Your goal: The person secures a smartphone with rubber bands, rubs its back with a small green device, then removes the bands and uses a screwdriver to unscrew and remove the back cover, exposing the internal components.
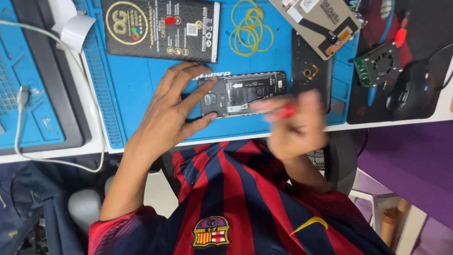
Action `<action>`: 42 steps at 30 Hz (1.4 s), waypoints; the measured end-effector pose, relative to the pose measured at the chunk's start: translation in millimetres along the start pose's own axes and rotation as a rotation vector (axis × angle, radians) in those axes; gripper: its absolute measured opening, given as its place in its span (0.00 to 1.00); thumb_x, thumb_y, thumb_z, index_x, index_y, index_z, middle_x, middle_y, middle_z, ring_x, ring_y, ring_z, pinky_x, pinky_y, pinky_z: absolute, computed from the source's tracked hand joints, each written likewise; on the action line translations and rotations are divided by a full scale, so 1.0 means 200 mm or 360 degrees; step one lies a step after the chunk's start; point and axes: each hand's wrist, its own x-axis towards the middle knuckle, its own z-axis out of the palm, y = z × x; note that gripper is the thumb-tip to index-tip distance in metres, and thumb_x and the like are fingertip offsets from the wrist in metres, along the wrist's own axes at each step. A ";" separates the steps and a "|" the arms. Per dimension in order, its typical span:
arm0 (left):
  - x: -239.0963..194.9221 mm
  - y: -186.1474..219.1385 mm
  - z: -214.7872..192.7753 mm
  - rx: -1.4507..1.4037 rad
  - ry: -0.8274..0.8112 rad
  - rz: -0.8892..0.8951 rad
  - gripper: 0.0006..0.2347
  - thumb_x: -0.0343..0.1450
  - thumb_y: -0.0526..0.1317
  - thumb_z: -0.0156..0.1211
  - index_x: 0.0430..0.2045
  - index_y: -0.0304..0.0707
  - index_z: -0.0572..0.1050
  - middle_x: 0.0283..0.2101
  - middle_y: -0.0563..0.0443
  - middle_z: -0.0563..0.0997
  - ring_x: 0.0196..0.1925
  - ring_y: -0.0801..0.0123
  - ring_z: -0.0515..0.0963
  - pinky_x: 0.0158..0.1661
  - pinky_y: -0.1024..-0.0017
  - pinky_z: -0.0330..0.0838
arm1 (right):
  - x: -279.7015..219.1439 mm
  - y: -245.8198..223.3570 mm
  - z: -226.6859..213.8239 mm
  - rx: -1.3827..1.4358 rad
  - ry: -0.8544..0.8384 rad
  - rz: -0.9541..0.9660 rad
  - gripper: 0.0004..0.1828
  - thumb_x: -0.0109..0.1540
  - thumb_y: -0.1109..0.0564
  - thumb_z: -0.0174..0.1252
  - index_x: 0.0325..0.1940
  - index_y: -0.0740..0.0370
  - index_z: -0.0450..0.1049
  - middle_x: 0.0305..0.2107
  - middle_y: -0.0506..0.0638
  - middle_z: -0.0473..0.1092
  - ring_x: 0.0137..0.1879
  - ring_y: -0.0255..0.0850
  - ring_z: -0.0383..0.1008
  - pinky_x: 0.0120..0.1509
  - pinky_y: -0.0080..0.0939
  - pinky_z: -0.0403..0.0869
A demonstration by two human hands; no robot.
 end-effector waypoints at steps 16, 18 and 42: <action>0.00 -0.02 0.01 -0.0045 0.0068 0.0033 0.27 0.63 0.43 0.76 0.55 0.29 0.76 0.59 0.43 0.72 0.65 0.48 0.69 0.65 0.55 0.66 | 0.13 0.32 -0.38 -0.0430 0.0452 -0.0105 0.18 0.77 0.64 0.57 0.70 0.67 0.62 0.45 0.64 0.76 0.44 0.49 0.85 0.42 0.35 0.83; 0.00 -0.02 0.01 -0.0062 0.0066 0.0024 0.27 0.63 0.43 0.77 0.55 0.30 0.76 0.59 0.43 0.72 0.64 0.48 0.69 0.65 0.55 0.66 | 0.12 0.32 -0.38 -0.0424 0.0469 -0.0094 0.18 0.77 0.64 0.57 0.70 0.67 0.62 0.45 0.64 0.76 0.44 0.49 0.84 0.43 0.35 0.84; -0.06 -0.02 0.05 -0.0663 0.0670 0.0270 0.08 0.69 0.31 0.73 0.39 0.33 0.83 0.43 0.47 0.81 0.48 0.60 0.81 0.52 0.66 0.74 | 0.01 0.03 0.14 0.0700 0.0319 0.0405 0.21 0.78 0.63 0.57 0.70 0.59 0.54 0.42 0.58 0.73 0.38 0.47 0.79 0.46 0.46 0.84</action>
